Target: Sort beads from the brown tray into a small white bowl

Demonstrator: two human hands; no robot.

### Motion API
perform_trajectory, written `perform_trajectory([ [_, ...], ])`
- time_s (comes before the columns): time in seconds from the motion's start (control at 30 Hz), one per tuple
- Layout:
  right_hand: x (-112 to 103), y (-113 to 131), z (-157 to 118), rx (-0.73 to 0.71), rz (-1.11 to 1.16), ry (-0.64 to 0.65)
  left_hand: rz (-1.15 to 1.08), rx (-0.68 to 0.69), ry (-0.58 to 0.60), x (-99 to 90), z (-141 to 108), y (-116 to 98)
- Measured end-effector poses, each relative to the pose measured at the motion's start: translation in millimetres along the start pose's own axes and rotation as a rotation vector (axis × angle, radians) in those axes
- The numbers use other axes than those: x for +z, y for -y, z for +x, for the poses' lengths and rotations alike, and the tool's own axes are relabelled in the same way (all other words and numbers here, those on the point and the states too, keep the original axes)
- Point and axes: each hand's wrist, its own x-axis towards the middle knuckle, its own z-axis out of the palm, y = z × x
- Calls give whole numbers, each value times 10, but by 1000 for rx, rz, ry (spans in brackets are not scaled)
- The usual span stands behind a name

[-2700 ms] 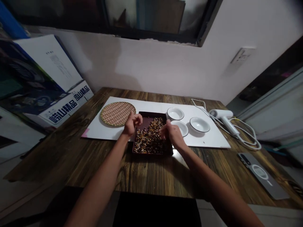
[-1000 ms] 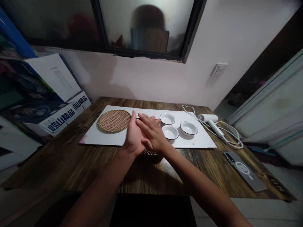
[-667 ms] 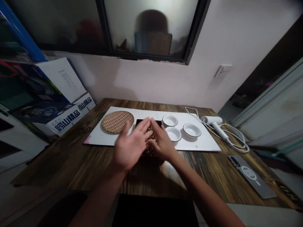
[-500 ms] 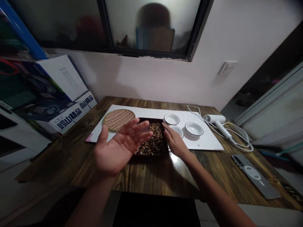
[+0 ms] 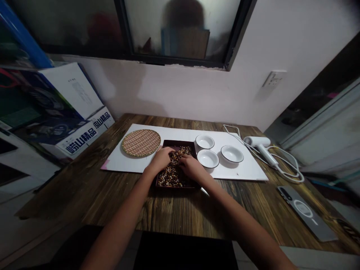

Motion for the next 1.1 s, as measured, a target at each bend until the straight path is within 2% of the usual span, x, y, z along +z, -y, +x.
perform_trajectory([
  [0.23, 93, -26, -32, -17, 66, -42, -186, -59, -98, 7, -2, 3],
  [0.33, 81, -48, -85, -57, 258, -238, -271, -76, -120, -14, -11, -15],
  [0.43, 15, -162, -189, 15, 390, -510, -289, -94, -128, -35, -23, -30],
  [0.5, -55, -292, -272, 109, 300, -617, -298, -106, -122, -45, -26, -39],
  [0.57, -131, -410, -341, 183, 143, -636, -298, -111, -116, -53, -24, -46],
  [0.67, -221, -435, -386, 185, 41, -599, -295, -110, -108, -56, -18, -48],
  [0.73, -252, -324, -384, 97, 100, -530, -305, -111, -108, -52, -16, -38],
  [0.77, -258, -244, -380, 34, 147, -454, -313, -108, -110, -48, -16, -29],
  [0.83, -249, -74, -370, -89, 205, -208, -328, -105, -112, -37, -14, -8],
  [0.9, -223, 61, -368, -144, 178, 22, -345, -109, -108, -25, -10, 13],
  [0.93, -207, 105, -369, -140, 150, 94, -355, -113, -103, -20, -8, 23],
  [1.0, -181, 147, -375, -95, 114, 157, -373, -120, -88, -11, -4, 38],
  [1.1, -157, 134, -384, -65, 156, 181, -385, -120, -74, -2, 2, 53],
])
